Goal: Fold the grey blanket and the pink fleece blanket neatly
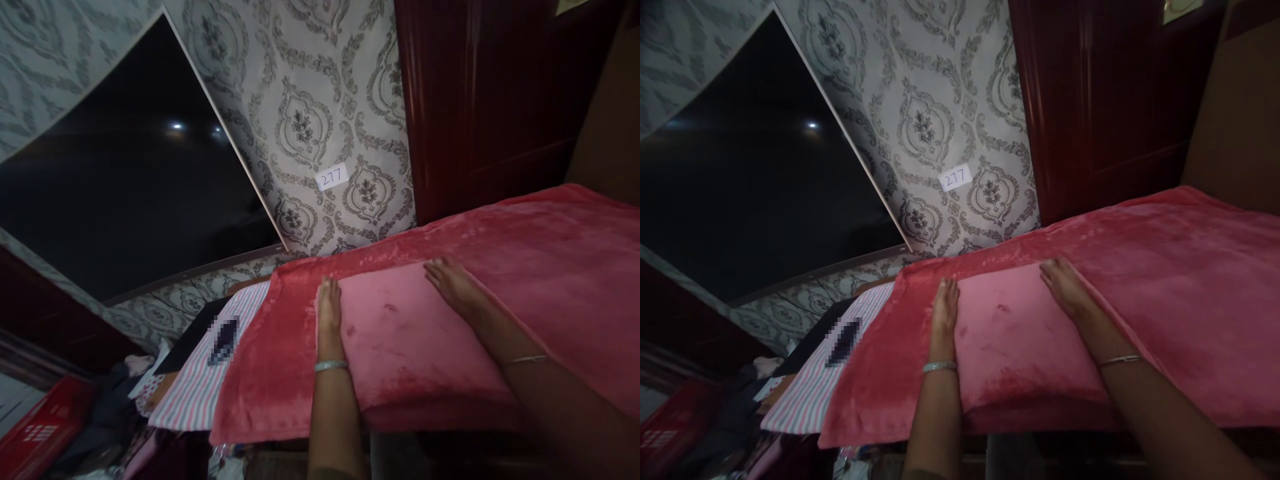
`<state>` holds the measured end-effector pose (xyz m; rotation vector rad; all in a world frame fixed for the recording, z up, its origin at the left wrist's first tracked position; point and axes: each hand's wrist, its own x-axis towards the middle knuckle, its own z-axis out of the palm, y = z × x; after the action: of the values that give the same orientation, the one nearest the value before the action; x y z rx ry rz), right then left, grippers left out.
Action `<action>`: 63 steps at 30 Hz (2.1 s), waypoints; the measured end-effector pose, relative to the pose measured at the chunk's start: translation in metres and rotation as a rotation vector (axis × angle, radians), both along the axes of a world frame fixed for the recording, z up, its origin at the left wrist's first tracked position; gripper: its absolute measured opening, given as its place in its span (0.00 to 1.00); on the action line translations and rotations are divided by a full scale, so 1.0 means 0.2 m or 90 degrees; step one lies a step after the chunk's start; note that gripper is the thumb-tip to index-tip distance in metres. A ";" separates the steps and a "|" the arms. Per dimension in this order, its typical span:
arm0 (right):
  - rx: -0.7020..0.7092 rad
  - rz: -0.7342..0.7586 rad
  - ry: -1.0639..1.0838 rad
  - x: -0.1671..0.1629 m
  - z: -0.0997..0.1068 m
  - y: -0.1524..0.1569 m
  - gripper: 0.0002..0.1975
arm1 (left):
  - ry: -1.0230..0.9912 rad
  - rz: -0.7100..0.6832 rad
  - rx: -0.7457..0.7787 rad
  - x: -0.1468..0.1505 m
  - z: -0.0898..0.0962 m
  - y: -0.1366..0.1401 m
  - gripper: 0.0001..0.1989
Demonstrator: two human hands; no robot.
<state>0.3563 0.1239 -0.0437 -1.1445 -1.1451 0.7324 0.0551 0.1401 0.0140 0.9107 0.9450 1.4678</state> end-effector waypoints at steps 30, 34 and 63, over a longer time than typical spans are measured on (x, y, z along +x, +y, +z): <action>-0.083 -0.148 -0.374 -0.09 0.03 -0.10 0.29 | 0.768 0.050 0.086 0.02 -0.02 -0.04 0.22; -0.053 -0.164 -0.126 -0.01 0.05 -0.11 0.27 | 0.208 0.050 0.044 -0.09 0.01 -0.05 0.16; 0.003 0.074 0.325 -0.25 0.05 -0.51 0.33 | -0.288 0.014 -0.055 0.02 -0.10 -0.47 0.14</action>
<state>0.3072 0.0226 -0.0332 -0.8237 -0.7818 1.0401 0.0594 0.0461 -0.0052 0.4751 0.6758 1.5516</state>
